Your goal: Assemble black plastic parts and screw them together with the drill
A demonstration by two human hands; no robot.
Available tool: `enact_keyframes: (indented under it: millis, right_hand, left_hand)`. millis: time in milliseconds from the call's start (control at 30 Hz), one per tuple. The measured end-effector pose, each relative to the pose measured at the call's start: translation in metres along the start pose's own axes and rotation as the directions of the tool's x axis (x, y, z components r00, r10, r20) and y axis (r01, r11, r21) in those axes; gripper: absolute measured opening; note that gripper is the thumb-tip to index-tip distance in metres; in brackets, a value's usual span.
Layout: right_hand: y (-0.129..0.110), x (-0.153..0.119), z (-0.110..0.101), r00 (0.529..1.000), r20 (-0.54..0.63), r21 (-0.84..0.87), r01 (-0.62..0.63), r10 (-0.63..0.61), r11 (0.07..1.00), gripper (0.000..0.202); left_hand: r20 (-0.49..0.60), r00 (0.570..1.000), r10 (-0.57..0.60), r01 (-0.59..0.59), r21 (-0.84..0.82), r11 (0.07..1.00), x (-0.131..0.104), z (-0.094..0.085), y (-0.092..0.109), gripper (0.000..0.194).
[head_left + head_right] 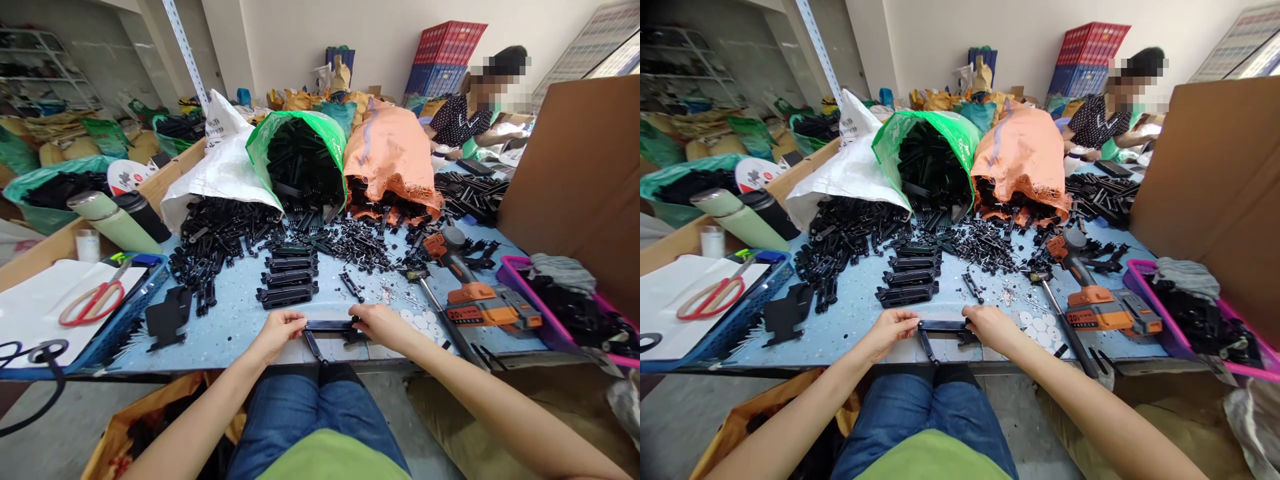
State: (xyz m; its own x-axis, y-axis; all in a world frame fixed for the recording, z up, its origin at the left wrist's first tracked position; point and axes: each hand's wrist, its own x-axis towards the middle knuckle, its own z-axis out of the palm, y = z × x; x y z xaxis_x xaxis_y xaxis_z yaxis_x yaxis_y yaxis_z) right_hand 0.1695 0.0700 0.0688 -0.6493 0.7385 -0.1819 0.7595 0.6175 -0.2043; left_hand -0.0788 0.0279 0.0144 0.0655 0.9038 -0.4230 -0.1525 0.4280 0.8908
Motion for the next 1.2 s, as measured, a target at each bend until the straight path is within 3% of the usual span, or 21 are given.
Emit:
enact_keyframes:
  millis: [167,333,400,433,467,533,567,600,667,767,833,967,1100,1200]
  right_hand:
    - [0.01,-0.01,0.02,0.991,-0.122,0.09,0.07,-0.059,0.993,0.015]
    - [0.023,-0.02,0.046,0.929,-0.331,0.181,0.236,-0.167,0.955,0.026]
    - [0.03,-0.024,0.055,0.907,-0.386,0.194,0.259,-0.169,0.946,0.033]
    - [0.033,-0.025,0.059,0.901,-0.4,0.198,0.264,-0.168,0.944,0.039]
    - [0.036,-0.026,0.064,0.898,-0.407,0.203,0.269,-0.169,0.941,0.045]
    - [0.04,-0.029,0.074,0.899,-0.404,0.222,0.278,-0.171,0.935,0.054]
    - [0.041,-0.029,0.08,0.899,-0.405,0.234,0.278,-0.167,0.932,0.055]
    - [0.042,-0.03,0.085,0.898,-0.41,0.241,0.277,-0.161,0.93,0.055]
    - [0.042,-0.03,0.095,0.892,-0.426,0.24,0.275,-0.153,0.931,0.052]
    - [0.044,-0.03,0.102,0.881,-0.456,0.222,0.249,-0.125,0.943,0.05]
    - [0.048,-0.028,0.1,0.882,-0.447,0.182,0.25,-0.146,0.951,0.051]
    - [0.058,-0.023,0.09,0.881,-0.351,0.068,0.361,-0.316,0.93,0.052]
    - [0.063,-0.02,0.089,0.872,-0.379,0.038,0.351,-0.311,0.936,0.049]
    - [0.067,-0.018,0.087,0.865,-0.325,0.03,0.414,-0.383,0.91,0.047]
  left_hand:
    - [-0.059,0.998,-0.006,0.015,0.145,0.989,0.0,0.002,0.005,0.038]
    - [-0.088,0.996,-0.017,0.044,0.315,0.948,0.01,-0.001,-0.002,0.032]
    - [-0.135,0.987,0.087,-0.026,0.403,0.915,0.008,0.002,-0.006,0.03]
    - [-0.161,0.967,0.199,-0.1,0.477,0.873,0.006,0.006,-0.007,0.03]
    - [-0.149,0.928,0.342,-0.197,0.583,0.789,0.002,0.011,-0.008,0.032]
    - [0.048,0.809,0.586,-0.398,0.779,0.485,-0.003,0.028,-0.008,0.038]
    - [0.197,0.759,0.62,-0.475,0.819,0.321,-0.005,0.039,-0.008,0.042]
    - [0.326,0.738,0.591,-0.528,0.824,0.205,-0.005,0.05,-0.009,0.048]
    - [0.464,0.75,0.471,-0.565,0.82,0.094,-0.001,0.071,-0.012,0.056]
    - [0.437,0.806,0.399,-0.504,0.861,0.076,0.008,0.09,-0.019,0.047]
    - [0.422,0.805,0.417,-0.492,0.867,0.073,0.012,0.092,-0.023,0.04]
    - [0.439,0.796,0.416,-0.511,0.857,0.073,0.01,0.089,-0.026,0.039]
    - [0.391,0.809,0.438,-0.471,0.878,0.087,0.008,0.09,-0.026,0.039]
    - [0.407,0.807,0.427,-0.49,0.866,0.102,0.008,0.092,-0.026,0.043]
